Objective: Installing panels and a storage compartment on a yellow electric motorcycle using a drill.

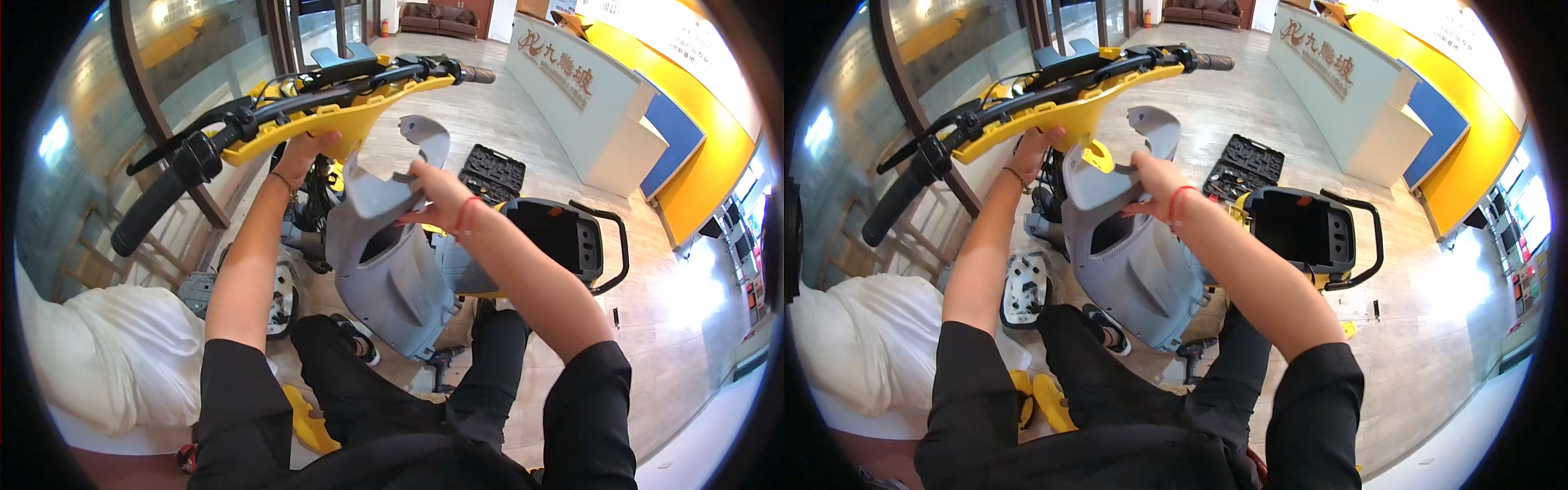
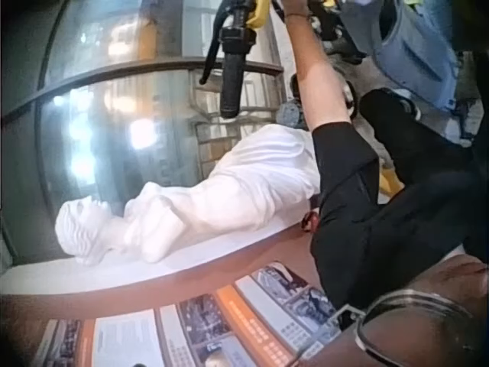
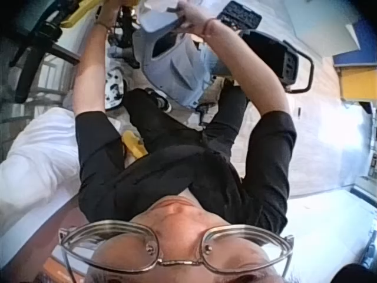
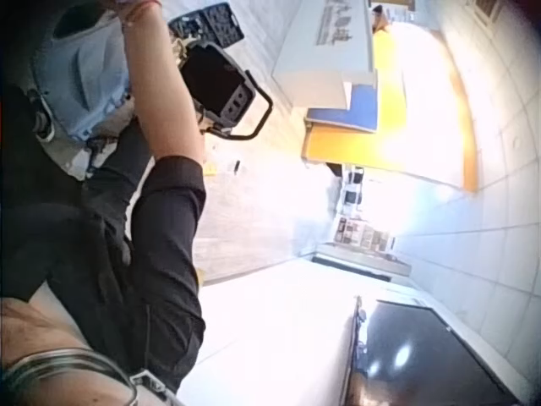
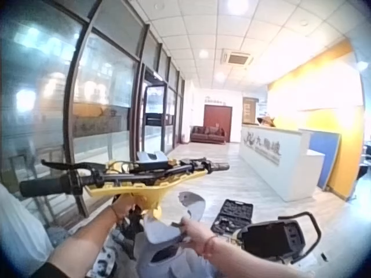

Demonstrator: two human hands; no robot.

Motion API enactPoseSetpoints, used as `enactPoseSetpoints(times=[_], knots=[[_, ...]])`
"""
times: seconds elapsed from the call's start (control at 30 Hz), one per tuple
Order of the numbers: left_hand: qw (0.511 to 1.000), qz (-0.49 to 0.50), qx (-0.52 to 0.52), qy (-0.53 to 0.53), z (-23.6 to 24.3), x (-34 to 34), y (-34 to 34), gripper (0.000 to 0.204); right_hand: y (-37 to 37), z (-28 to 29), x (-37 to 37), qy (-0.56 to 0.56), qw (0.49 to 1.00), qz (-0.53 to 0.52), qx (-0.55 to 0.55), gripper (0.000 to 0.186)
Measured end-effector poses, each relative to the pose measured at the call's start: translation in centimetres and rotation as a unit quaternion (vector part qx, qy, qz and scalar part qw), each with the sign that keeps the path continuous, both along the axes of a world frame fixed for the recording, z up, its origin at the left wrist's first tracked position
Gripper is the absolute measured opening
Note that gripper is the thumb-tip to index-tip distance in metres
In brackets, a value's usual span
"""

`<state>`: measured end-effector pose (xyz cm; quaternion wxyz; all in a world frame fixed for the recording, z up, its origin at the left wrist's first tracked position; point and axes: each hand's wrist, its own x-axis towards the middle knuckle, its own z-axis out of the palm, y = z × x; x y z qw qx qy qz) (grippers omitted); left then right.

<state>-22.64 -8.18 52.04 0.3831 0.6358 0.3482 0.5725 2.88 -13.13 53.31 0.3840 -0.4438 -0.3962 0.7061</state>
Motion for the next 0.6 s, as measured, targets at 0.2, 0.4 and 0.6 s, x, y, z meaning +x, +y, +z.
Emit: enactPoseSetpoints(times=[0.2,0.4,0.6], knots=[[0.995,-0.087,-0.049,0.029,2.1,-1.1,-1.1,0.050,3.4,-3.5,-6.9,-0.050,0.995,-0.005,-0.080,0.054],[0.996,-0.055,-0.053,0.046,2.8,-0.4,-1.9,0.050,5.0,-2.2,-8.4,-0.002,0.998,0.000,-0.070,0.053],[0.985,0.042,-0.029,0.162,3.7,-0.7,-2.6,0.054,5.8,-2.3,-8.6,0.011,0.998,0.030,-0.055,0.057]])
